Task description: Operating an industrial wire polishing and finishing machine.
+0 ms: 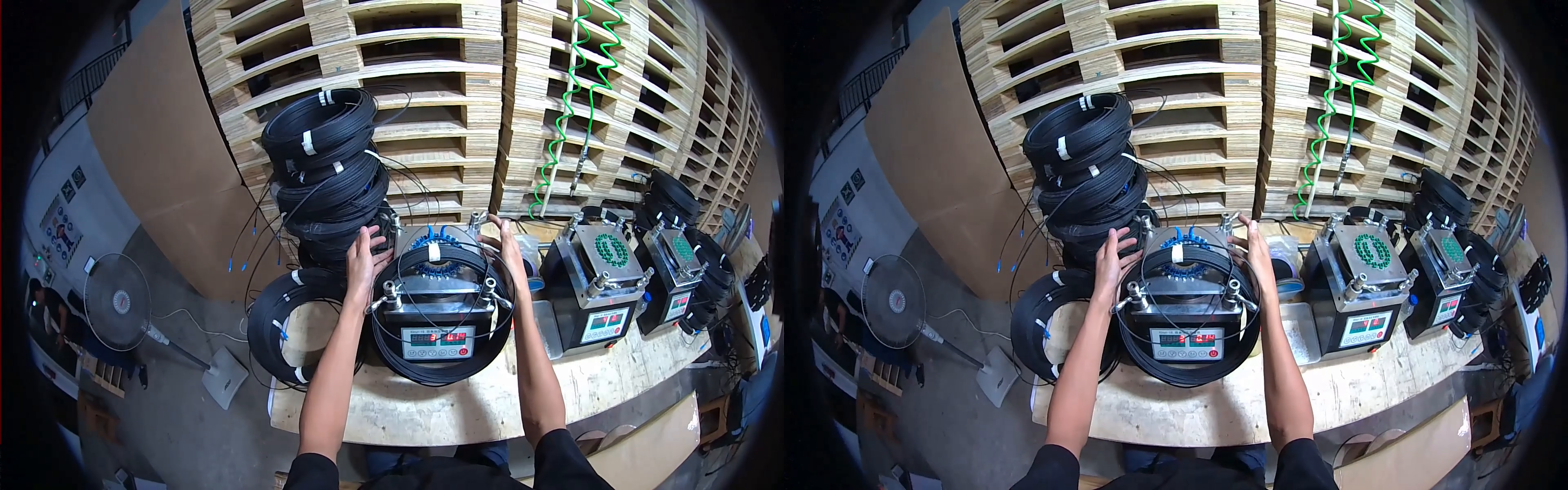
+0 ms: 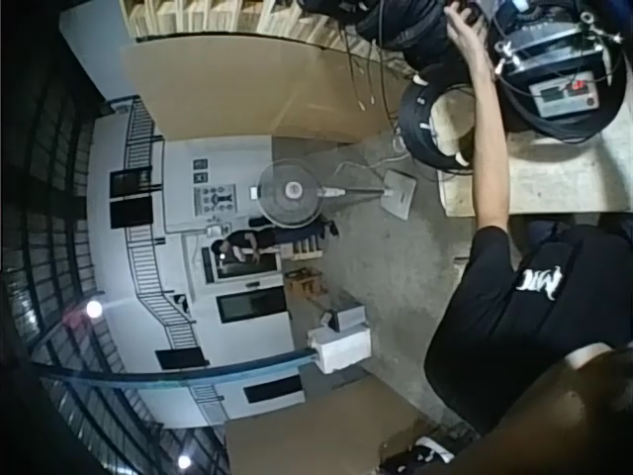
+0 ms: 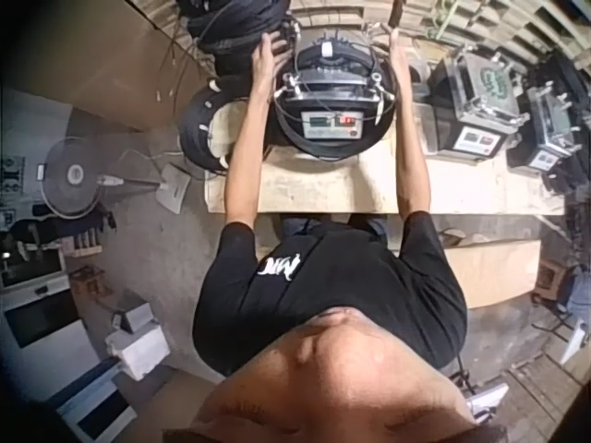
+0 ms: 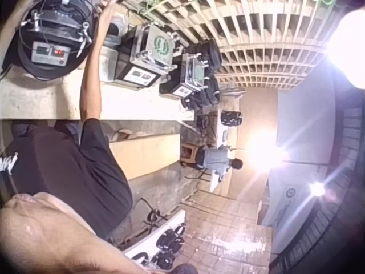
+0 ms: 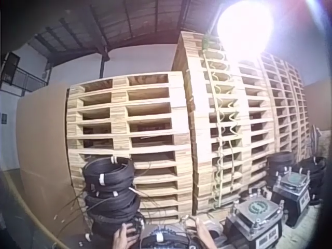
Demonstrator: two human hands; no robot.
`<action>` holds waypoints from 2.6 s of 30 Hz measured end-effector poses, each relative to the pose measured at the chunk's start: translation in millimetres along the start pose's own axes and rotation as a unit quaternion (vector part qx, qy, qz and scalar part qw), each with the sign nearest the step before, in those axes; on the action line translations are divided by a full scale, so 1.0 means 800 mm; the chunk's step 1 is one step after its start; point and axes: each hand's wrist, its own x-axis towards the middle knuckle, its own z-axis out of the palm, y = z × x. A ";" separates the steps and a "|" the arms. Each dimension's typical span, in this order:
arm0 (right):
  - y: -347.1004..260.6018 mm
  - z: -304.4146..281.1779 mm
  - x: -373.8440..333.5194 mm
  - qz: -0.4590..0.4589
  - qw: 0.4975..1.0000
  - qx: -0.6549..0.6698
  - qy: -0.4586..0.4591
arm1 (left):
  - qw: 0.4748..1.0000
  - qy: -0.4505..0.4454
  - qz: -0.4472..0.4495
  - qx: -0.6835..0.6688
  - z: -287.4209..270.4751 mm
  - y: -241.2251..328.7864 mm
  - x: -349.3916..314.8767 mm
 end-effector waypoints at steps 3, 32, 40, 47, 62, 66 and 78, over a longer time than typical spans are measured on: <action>0.009 -0.006 0.010 0.000 1.000 0.019 0.001 | 0.999 -0.027 -0.001 0.025 0.002 0.003 0.002; 0.017 -0.010 0.010 -0.053 0.998 -0.036 0.017 | 0.996 -0.080 -0.009 0.034 -0.004 -0.007 0.010; 0.000 0.002 -0.002 -0.039 0.999 -0.025 0.011 | 1.000 -0.021 -0.010 -0.004 -0.008 -0.017 0.017; 0.016 -0.006 0.010 -0.053 0.998 0.036 0.012 | 0.998 -0.059 -0.005 0.006 0.002 -0.009 0.009; 0.002 -0.002 -0.003 -0.036 0.996 -0.082 0.003 | 0.997 -0.049 -0.028 0.043 -0.009 -0.020 0.022; 0.001 0.003 -0.006 -0.050 0.997 -0.059 0.015 | 0.998 -0.044 -0.026 0.041 -0.005 -0.020 0.021; 0.013 -0.007 0.007 -0.087 0.990 -0.108 0.004 | 0.993 -0.098 -0.034 0.056 -0.004 -0.015 0.017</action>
